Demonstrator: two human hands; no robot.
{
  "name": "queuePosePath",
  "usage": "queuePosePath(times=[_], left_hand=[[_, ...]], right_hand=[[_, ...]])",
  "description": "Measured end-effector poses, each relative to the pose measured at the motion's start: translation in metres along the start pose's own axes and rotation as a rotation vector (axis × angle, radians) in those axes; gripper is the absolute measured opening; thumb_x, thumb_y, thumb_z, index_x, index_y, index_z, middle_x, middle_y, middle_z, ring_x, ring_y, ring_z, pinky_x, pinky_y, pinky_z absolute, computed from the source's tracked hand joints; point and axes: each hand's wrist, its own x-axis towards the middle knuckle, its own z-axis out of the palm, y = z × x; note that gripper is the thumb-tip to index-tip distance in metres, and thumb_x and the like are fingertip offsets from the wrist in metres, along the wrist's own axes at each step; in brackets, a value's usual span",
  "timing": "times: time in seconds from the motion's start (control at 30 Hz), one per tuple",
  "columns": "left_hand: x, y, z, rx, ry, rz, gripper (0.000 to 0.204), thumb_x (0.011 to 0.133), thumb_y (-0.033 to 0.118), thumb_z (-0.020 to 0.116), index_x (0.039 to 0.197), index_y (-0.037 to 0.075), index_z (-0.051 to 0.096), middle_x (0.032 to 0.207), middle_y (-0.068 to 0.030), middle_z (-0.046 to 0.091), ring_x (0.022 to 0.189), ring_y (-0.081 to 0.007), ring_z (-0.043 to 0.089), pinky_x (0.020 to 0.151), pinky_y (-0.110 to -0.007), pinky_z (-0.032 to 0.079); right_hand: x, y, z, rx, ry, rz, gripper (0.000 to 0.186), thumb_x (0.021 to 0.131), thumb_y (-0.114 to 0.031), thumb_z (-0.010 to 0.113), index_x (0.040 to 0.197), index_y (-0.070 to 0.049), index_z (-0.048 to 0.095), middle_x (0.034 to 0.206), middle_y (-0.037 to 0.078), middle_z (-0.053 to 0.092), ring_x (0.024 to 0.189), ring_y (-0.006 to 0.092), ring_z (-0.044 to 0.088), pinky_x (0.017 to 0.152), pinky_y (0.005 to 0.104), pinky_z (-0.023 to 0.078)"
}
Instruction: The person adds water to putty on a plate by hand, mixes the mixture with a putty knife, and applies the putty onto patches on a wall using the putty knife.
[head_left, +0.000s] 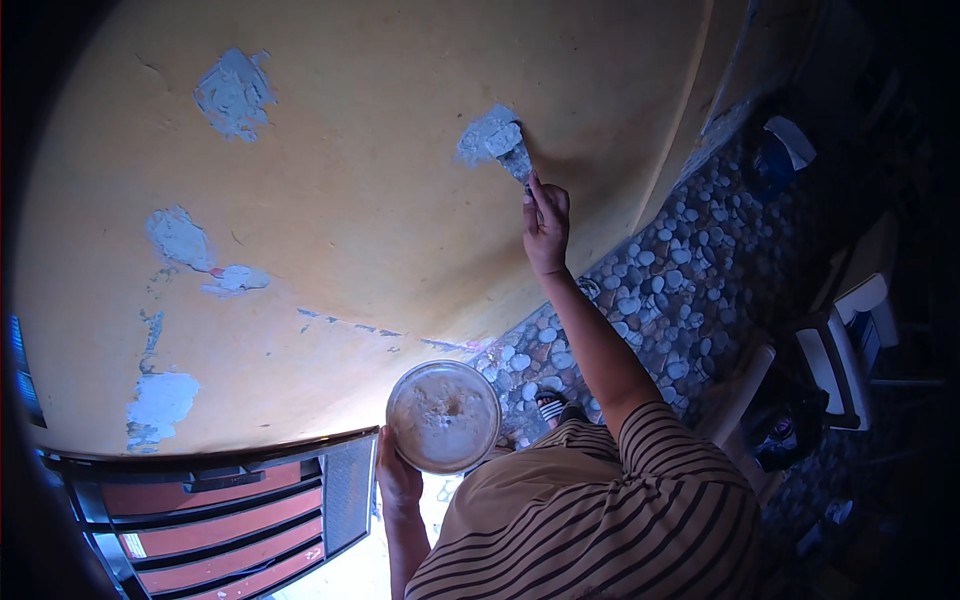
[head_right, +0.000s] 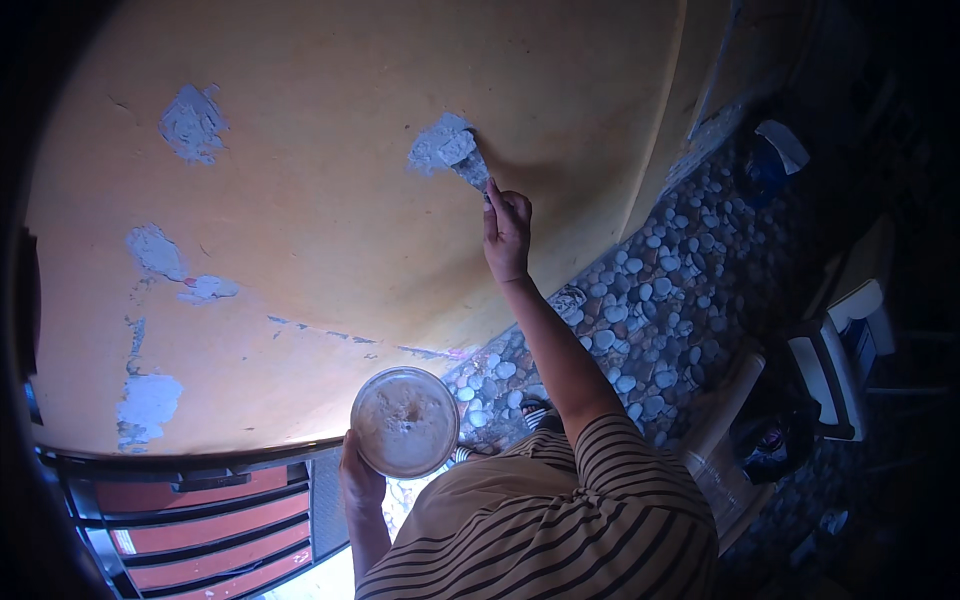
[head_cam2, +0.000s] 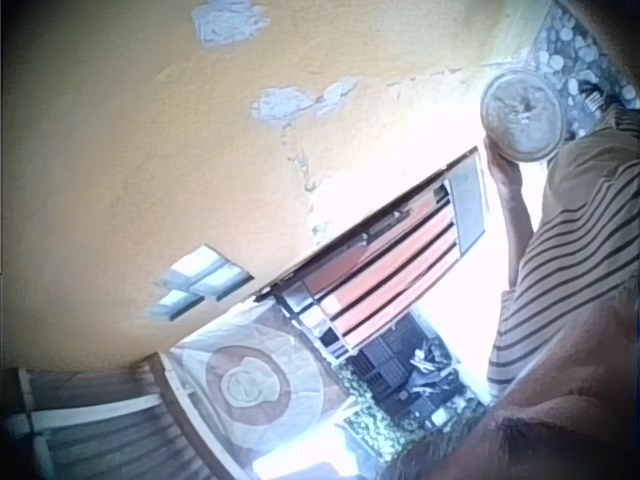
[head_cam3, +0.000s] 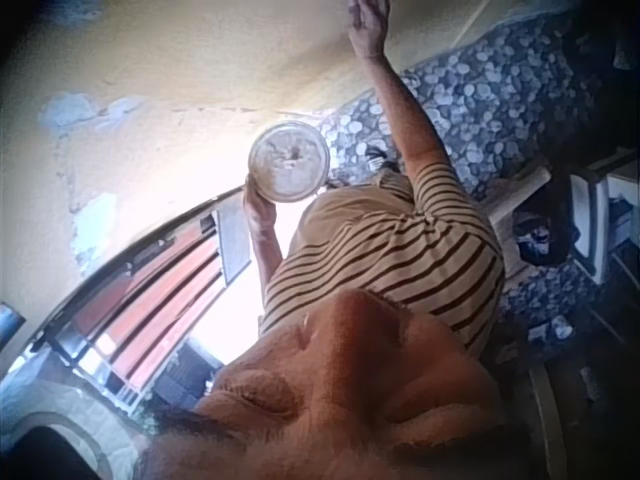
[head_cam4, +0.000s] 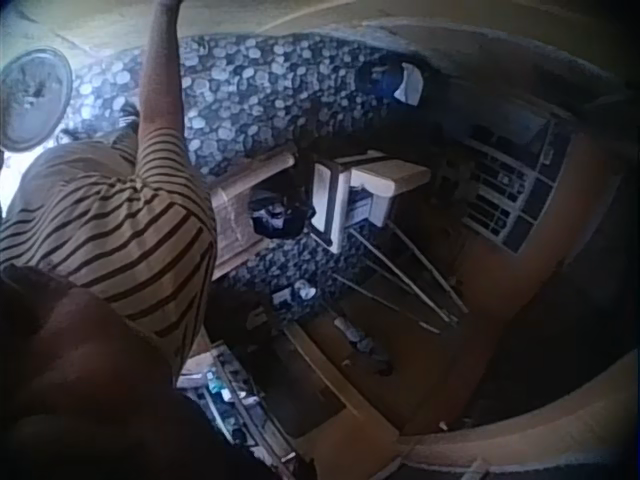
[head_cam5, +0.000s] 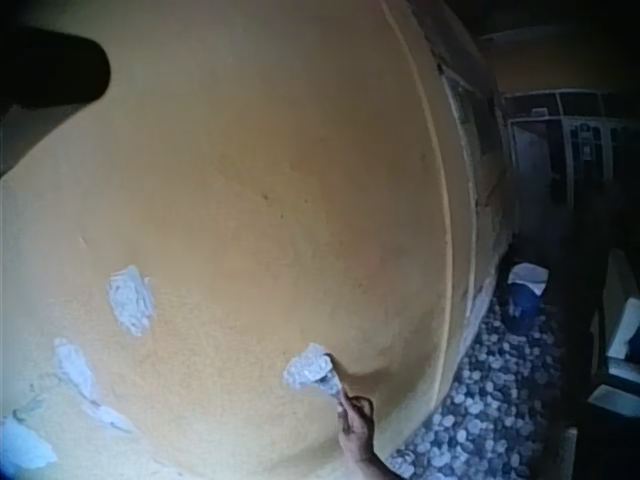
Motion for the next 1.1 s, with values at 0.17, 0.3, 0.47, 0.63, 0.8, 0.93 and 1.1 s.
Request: queuePosePath(times=[0.17,0.3,0.47,0.63,0.8,0.93,1.1], left_hand=[[0.002,-0.004,-0.006,-0.073,-0.095,-0.02,0.046,0.105,0.031,0.04,0.136,-0.004,0.045,0.135,-0.018,0.054,0.127,-0.0251,0.051,0.111,-0.039,0.037],[0.003,-0.003,-0.002,-0.091,-0.076,-0.046,0.047,0.106,0.031,0.04,0.137,-0.004,0.045,0.135,-0.0183,0.054,0.128,-0.0253,0.051,0.111,-0.039,0.037],[0.003,0.001,0.001,-0.114,-0.072,-0.038,0.047,0.106,0.03,0.04,0.137,-0.004,0.045,0.135,-0.018,0.054,0.127,-0.0253,0.051,0.111,-0.039,0.037],[0.004,-0.001,-0.005,-0.054,-0.05,-0.013,0.05,0.105,0.033,0.038,0.137,-0.005,0.046,0.134,-0.0181,0.055,0.127,-0.0247,0.051,0.11,-0.038,0.037],[0.005,0.001,-0.01,-0.085,-0.064,0.001,0.047,0.105,0.031,0.04,0.137,-0.003,0.046,0.135,-0.0162,0.055,0.128,-0.0238,0.05,0.111,-0.038,0.036],[0.003,0.004,-0.014,-0.097,-0.068,-0.005,0.047,0.105,0.031,0.04,0.137,-0.003,0.046,0.136,-0.016,0.054,0.128,-0.0236,0.05,0.111,-0.037,0.035],[0.001,0.001,-0.022,-0.09,-0.025,-0.003,0.047,0.105,0.03,0.041,0.137,-0.003,0.046,0.137,-0.0163,0.054,0.127,-0.024,0.05,0.111,-0.038,0.036]], right_hand=[[0.001,0.001,0.007,0.004,-0.005,-0.029,0.047,0.093,0.001,0.062,0.138,-0.014,0.059,0.102,0.007,0.056,0.095,0.0208,0.055,0.083,0.0304,0.048],[0.0,-0.002,0.014,-0.024,-0.006,-0.036,0.046,0.093,0.0,0.062,0.137,-0.014,0.059,0.102,0.006,0.057,0.095,0.0205,0.055,0.083,0.0309,0.048],[-0.018,-0.013,0.0,0.001,-0.025,0.072,0.045,0.093,-0.001,0.062,0.137,-0.012,0.059,0.102,0.007,0.057,0.094,0.0204,0.055,0.083,0.0312,0.048],[-0.029,-0.039,0.008,0.242,0.027,0.273,0.046,0.095,-0.005,0.062,0.141,-0.01,0.054,0.098,0.004,0.053,0.082,0.0136,0.05,0.071,0.0263,0.046],[-0.024,-0.059,0.025,0.257,0.029,0.254,0.048,0.096,-0.004,0.062,0.142,-0.006,0.05,0.103,0.003,0.05,0.087,0.0078,0.054,0.062,0.0191,0.048],[-0.025,-0.073,0.036,0.299,0.049,0.311,0.047,0.095,-0.008,0.064,0.141,-0.01,0.053,0.095,0.004,0.052,0.082,0.0122,0.052,0.067,0.0245,0.047],[-0.026,-0.083,0.052,0.296,0.052,0.339,0.047,0.094,-0.01,0.066,0.14,-0.009,0.054,0.096,0.004,0.055,0.084,0.0115,0.058,0.064,0.0228,0.052]])
